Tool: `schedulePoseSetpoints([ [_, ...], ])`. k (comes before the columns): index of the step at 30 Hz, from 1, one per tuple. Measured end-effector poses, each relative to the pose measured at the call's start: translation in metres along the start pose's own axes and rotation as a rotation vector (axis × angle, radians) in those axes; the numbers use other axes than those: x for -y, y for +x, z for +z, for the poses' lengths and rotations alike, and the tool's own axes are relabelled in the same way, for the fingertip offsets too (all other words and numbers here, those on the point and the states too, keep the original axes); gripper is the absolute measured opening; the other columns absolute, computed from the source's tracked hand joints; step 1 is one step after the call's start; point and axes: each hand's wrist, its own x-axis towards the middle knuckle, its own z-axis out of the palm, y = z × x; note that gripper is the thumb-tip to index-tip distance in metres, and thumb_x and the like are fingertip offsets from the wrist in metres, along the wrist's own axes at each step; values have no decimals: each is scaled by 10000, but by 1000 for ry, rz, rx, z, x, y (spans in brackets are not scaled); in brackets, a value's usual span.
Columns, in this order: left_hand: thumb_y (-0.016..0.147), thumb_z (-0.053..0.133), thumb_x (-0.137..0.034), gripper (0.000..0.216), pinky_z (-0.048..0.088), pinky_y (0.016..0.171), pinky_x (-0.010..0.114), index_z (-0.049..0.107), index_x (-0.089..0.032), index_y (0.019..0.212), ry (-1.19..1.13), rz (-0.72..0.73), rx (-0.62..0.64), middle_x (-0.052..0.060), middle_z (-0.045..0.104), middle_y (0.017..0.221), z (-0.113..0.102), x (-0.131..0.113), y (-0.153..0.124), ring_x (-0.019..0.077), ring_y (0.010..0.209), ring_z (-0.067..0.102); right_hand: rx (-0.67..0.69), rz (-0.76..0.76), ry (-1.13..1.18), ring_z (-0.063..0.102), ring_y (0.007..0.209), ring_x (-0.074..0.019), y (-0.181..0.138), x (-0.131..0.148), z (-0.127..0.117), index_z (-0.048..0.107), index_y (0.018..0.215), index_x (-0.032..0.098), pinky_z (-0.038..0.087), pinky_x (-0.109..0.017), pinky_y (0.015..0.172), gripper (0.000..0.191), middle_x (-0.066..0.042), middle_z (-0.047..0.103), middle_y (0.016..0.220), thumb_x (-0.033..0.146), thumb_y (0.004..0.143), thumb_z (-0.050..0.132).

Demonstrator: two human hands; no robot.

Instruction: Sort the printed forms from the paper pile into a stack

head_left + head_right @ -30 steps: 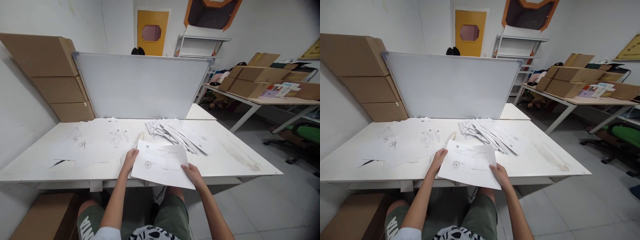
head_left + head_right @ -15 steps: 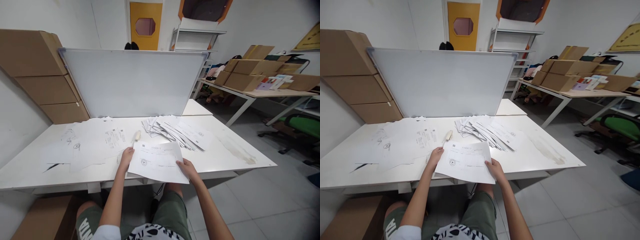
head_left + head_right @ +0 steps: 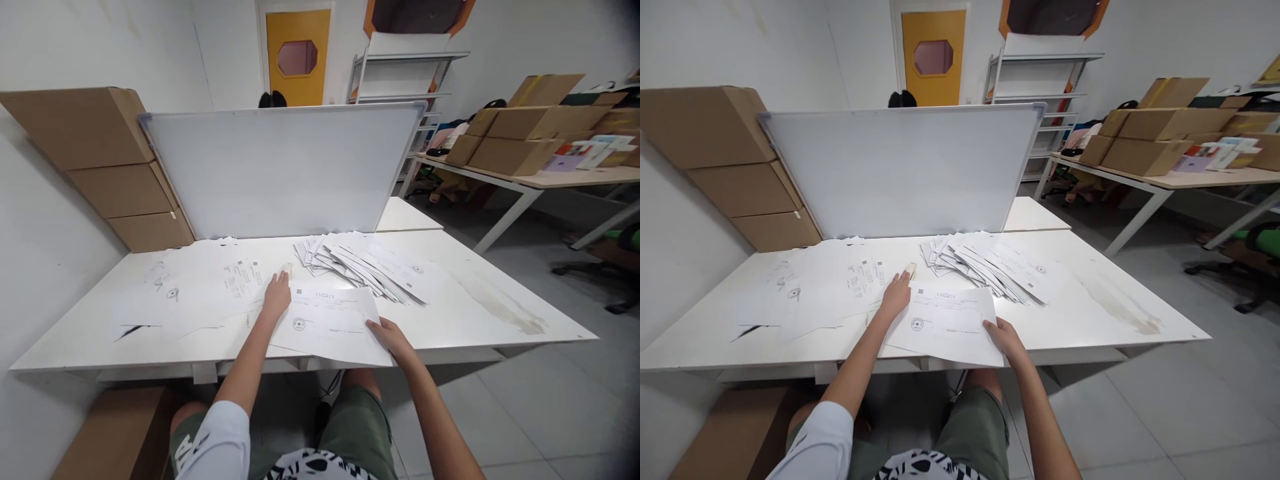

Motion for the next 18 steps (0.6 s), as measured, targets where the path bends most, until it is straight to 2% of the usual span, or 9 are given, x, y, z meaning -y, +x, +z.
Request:
schedulePoseSetpoints([
  [2, 912, 347, -111, 587, 302, 1200, 419, 365, -82, 1498, 59, -15, 19, 155, 377, 1576, 9, -2, -1, 268, 1472, 334, 8, -1, -23, 717, 874, -311, 1, -3, 0, 722, 842, 156, 555, -350, 713, 360, -112, 771, 932, 455, 667, 628],
  [5, 923, 322, -114, 613, 328, 1190, 401, 306, -106, 1537, 83, -18, -41, 126, 333, 1604, 24, 1, -10, 245, 1458, 360, 25, -1, -34, 718, 917, -320, 4, -8, -1, 716, 901, 147, 564, -349, 732, 428, -125, 767, 990, 490, 665, 623],
  [8, 925, 325, -117, 638, 356, 1168, 409, 267, -134, 1560, 93, -5, -91, 108, 330, 1609, 32, 4, -16, 251, 1444, 381, 64, 17, -2, 724, 886, -322, 5, -11, -2, 705, 892, 149, 569, -355, 709, 446, -133, 768, 964, 517, 650, 630],
  [12, 925, 325, -111, 639, 351, 1158, 450, 273, -142, 1561, 132, -26, -48, 102, 329, 1609, 32, 4, -15, 282, 1447, 371, 105, 27, 22, 728, 859, -318, 2, -11, -4, 701, 901, 150, 571, -354, 675, 462, -137, 768, 944, 536, 652, 647],
  [15, 934, 292, -102, 617, 314, 1176, 467, 289, -113, 1551, 168, -38, 15, 104, 308, 1616, 30, 1, -14, 284, 1457, 352, 73, 27, 12, 724, 863, -320, 0, -11, -5, 707, 915, 144, 568, -355, 675, 464, -138, 767, 951, 524, 652, 658],
  [18, 944, 288, -118, 619, 321, 1170, 458, 259, -124, 1562, 178, -41, 26, 106, 274, 1630, 31, -2, -16, 270, 1447, 368, 23, 30, 10, 721, 863, -322, 0, -13, -5, 712, 925, 140, 563, -357, 673, 467, -139, 767, 968, 509, 642, 663],
])
